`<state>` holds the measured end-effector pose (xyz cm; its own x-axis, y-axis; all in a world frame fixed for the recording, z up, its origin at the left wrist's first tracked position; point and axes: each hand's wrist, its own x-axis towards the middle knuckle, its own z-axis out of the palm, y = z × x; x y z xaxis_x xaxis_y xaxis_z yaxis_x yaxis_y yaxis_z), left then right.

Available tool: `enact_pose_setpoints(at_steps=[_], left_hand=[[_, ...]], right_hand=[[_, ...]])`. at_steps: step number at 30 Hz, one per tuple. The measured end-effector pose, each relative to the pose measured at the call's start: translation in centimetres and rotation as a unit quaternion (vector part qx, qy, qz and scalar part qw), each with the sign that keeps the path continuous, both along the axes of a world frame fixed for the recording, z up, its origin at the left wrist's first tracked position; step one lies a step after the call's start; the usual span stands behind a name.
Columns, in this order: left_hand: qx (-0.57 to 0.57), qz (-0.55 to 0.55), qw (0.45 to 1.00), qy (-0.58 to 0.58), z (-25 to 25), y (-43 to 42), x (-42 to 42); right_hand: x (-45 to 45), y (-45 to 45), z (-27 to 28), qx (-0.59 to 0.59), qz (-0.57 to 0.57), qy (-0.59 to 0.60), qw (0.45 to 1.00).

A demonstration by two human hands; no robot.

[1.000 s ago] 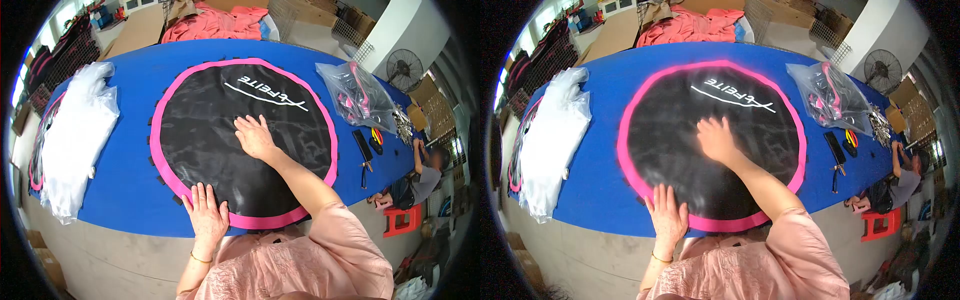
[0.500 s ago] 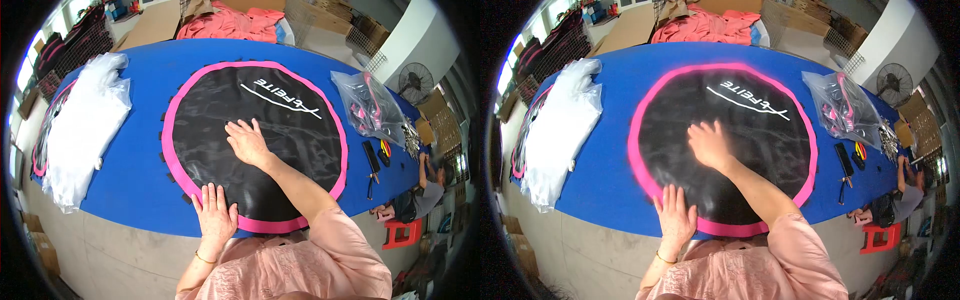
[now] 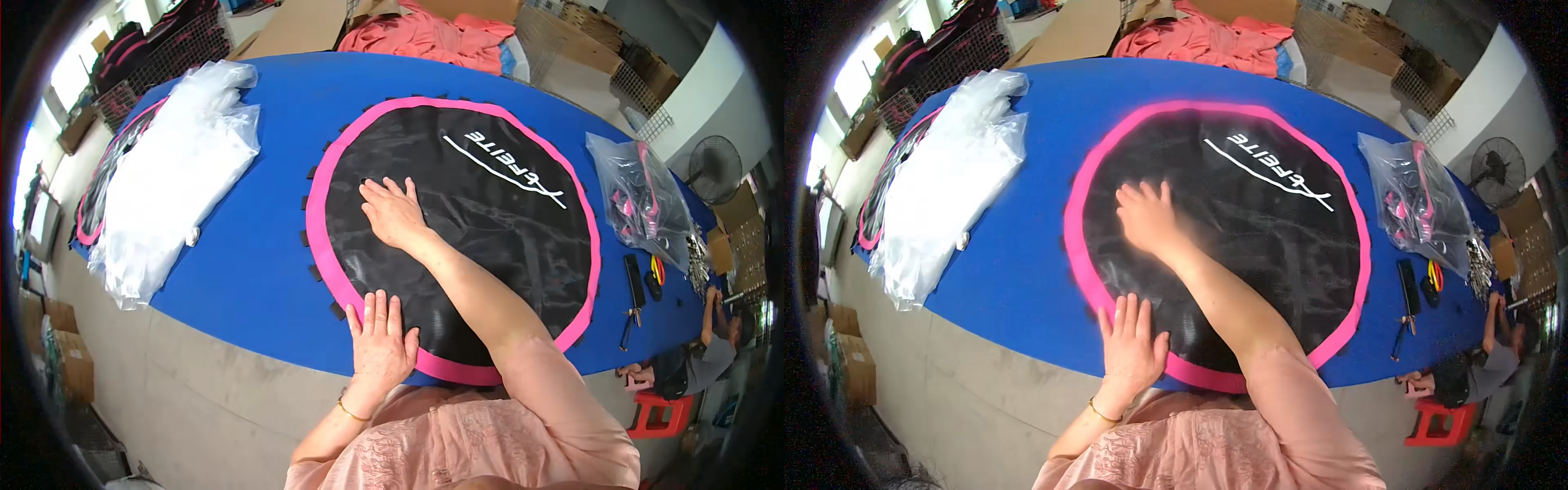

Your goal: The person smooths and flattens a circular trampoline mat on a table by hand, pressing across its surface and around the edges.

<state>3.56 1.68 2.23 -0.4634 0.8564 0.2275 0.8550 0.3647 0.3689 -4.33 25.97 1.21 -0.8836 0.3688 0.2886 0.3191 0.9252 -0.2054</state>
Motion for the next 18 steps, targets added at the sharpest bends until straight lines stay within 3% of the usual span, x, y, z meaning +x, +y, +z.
enact_pose_setpoints(at_steps=[7, 12, 18], left_hand=[[-0.003, 0.002, 1.000, -0.005, 0.1, 0.1, 0.0], [0.031, 0.000, 0.999, -0.008, 0.5, 0.0, 0.0], [0.032, 0.005, 0.999, -0.015, 0.1, 0.0, 0.0]], right_hand=[[-3.1, -1.4, 0.4, 0.021, 0.036, -0.027, 0.999], [-3.4, -1.9, 0.9, -0.032, 0.038, -0.017, 0.999], [0.8, -5.0, 2.0, -0.007, 0.161, -0.022, 0.987]])
